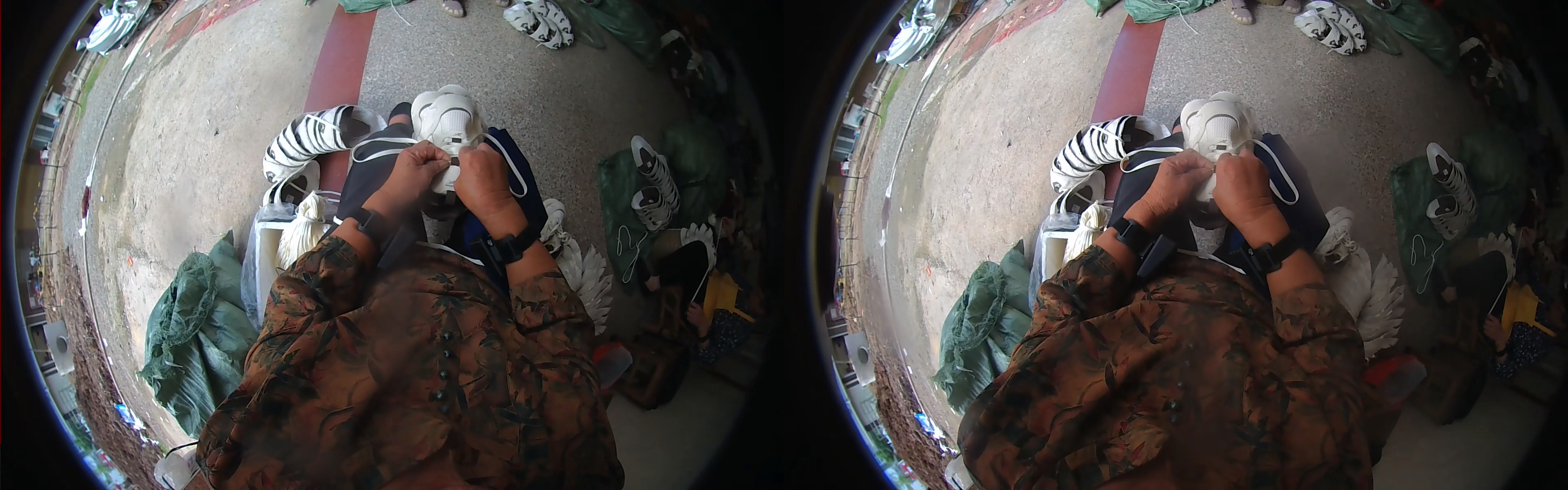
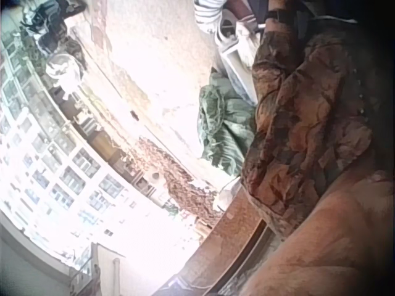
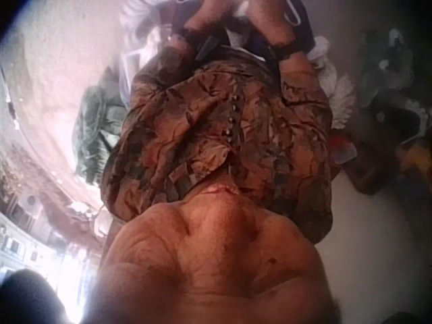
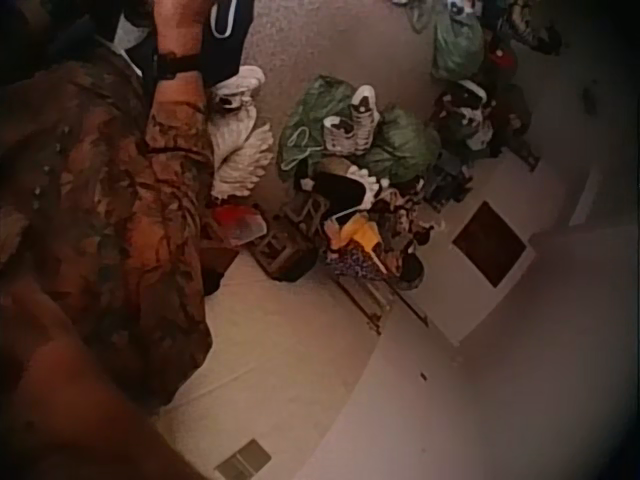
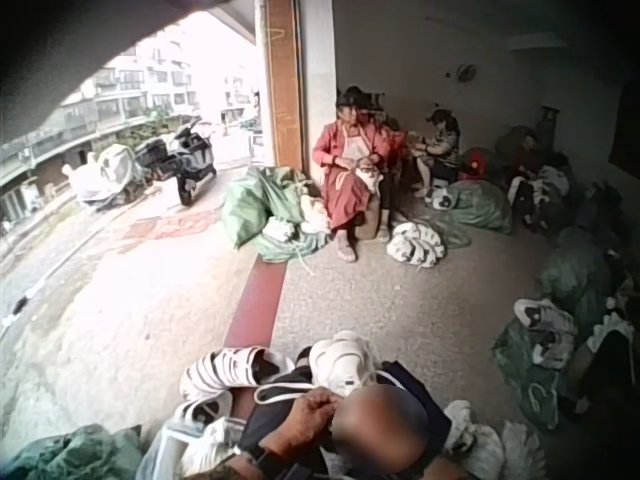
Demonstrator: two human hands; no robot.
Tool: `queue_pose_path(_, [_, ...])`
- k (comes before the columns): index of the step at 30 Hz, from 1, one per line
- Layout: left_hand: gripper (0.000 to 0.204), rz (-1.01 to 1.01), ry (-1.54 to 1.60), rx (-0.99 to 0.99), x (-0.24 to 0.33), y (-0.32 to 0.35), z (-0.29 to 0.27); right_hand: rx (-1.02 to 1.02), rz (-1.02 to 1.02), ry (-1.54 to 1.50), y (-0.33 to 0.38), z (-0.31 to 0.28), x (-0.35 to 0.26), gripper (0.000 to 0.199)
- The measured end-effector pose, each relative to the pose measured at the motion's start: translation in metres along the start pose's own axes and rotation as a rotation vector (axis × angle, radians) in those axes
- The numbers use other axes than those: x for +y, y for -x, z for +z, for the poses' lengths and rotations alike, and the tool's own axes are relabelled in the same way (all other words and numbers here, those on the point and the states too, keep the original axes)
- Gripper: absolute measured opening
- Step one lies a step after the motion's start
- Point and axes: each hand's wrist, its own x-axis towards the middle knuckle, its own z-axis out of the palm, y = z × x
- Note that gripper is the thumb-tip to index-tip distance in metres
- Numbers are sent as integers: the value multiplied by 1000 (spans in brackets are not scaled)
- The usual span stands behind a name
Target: The person threads white shoelaces through the eyelets of a white sneaker held in their lap. They pull the laces tight and adjust the fit repeatedly, working on the shoe while sitting on the ground.
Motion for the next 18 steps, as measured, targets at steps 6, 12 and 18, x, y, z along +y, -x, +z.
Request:
queue_pose_path(6, [4, 23, -12, 10, -3, -2, 0, 106, 64, -124, 5, 21, 17, 3])
queue_pose_path(12, [8, 167, -239, 75, -6, 0, 1, 219, 21, -292, 8, 29, 24, 6])
queue_pose_path(18, [16, 202, -385, 178, 9, 8, 7, 225, -43, -221, 9, 33, 24, 5])
